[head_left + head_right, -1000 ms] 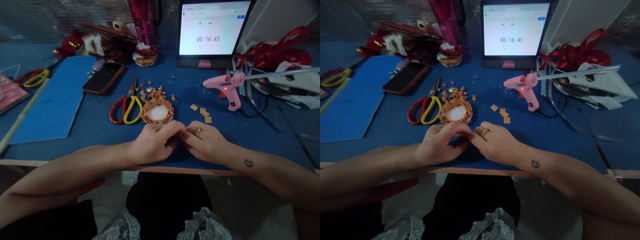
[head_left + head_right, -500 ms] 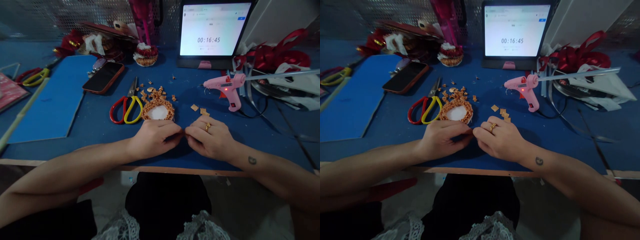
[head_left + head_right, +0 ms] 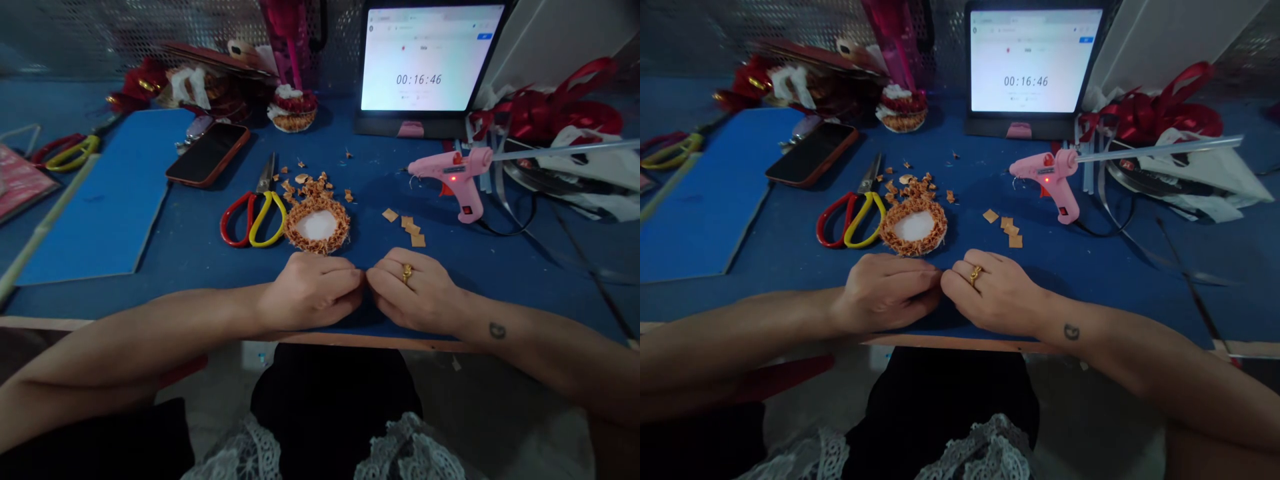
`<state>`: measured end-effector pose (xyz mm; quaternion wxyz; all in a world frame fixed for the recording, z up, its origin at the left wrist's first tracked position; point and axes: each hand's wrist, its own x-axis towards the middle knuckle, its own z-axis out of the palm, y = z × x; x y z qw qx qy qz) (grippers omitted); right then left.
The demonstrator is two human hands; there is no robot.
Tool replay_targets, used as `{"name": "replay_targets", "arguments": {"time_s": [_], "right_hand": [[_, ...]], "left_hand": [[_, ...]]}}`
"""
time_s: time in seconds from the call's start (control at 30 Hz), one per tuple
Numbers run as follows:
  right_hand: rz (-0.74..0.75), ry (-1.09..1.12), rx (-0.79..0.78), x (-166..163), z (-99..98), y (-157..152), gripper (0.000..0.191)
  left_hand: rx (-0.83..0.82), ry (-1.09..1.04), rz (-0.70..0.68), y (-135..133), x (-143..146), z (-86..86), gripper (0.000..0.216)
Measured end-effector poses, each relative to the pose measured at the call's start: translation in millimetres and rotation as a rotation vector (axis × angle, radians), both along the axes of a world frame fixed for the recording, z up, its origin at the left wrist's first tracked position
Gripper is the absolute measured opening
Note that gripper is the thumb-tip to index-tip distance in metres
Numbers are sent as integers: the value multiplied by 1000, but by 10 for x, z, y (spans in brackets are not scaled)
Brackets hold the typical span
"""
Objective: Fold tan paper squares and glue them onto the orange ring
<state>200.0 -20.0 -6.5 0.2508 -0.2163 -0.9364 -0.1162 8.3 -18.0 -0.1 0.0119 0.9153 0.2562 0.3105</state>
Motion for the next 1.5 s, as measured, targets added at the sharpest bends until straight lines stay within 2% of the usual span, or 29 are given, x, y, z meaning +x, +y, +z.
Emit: {"name": "replay_targets", "arguments": {"time_s": [0.2, 0.33, 0.47, 0.63, 1.03, 1.2, 1.5], "right_hand": [[27, -5, -12, 30, 17, 25, 11], [7, 88, -63, 37, 34, 50, 7], [-21, 167, -149, 52, 42, 67, 4], [-40, 158, -190, 61, 51, 81, 6], [-17, 71, -163, -9, 22, 68, 13], [-55, 57, -130, -56, -19, 45, 13], [-77, 78, -67, -65, -11, 34, 14]], "left_hand": [[32, 7, -37, 22, -4, -9, 13], [25, -40, -49, 63, -9, 10, 5], [-47, -21, -79, 82, -11, 34, 9], [-121, -41, -84, 102, -10, 26, 11], [-100, -16, -62, 97, 20, 1, 16], [-118, -62, -6, 57, 54, 4, 17], [-92, -113, -2, 52, 75, -5, 16]]}}
